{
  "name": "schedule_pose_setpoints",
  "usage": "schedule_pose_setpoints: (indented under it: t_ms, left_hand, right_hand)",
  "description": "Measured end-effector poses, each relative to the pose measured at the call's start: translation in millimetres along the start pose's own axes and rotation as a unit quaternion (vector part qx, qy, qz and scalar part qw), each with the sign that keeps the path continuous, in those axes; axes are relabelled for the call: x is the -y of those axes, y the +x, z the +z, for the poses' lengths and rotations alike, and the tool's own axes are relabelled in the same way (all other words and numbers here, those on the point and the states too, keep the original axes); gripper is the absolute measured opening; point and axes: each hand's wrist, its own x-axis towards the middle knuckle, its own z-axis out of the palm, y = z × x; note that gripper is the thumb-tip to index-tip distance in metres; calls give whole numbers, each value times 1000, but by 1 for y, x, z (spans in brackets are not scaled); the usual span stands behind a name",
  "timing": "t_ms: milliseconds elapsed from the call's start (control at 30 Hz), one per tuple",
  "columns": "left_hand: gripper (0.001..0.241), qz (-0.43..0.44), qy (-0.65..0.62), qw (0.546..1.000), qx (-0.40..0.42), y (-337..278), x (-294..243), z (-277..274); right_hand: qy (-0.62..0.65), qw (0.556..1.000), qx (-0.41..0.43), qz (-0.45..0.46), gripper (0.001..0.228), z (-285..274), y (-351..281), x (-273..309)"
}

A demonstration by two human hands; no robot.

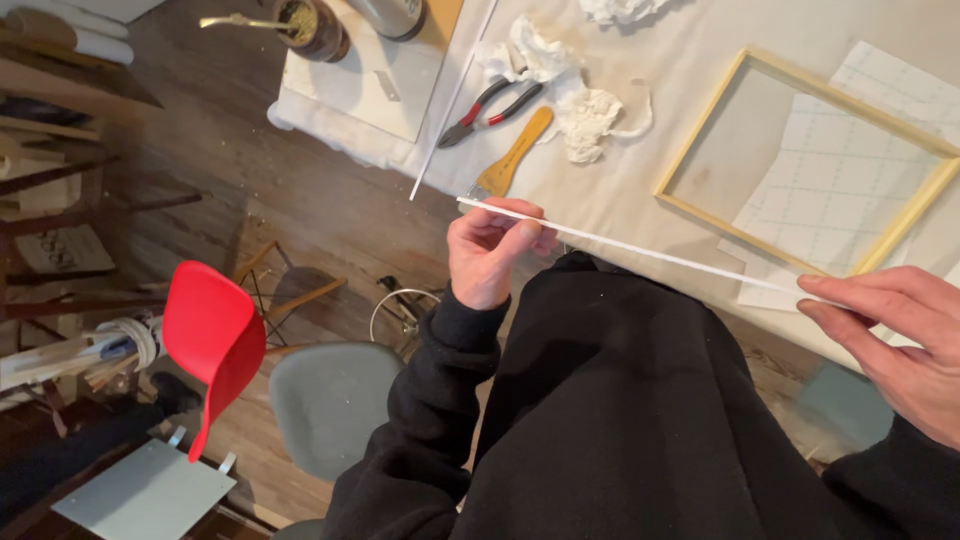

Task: Cleaning a glass pane and cutting a plastic spacer for a picture frame.

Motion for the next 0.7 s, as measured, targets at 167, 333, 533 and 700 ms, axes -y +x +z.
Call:
schedule_pose_setpoints:
  t_ms: [167, 333, 533, 700]
  left_hand:
    - [39, -39, -14, 987, 154, -4, -4, 26]
    - [35, -69, 19, 963, 259, -15, 9, 83]
    - [13, -26, 35, 972, 229, -26, 12, 83]
    - [13, -35, 60, 983, 172, -50, 9, 60]
  right_hand:
    - [21, 1000, -10, 9, 23, -1, 19, 33]
    - [47, 998, -42, 23, 21, 20, 26, 75]
    - [117, 992, 12, 47, 16, 46, 32, 82]
    - [155, 981, 71, 94, 13, 57, 27, 87]
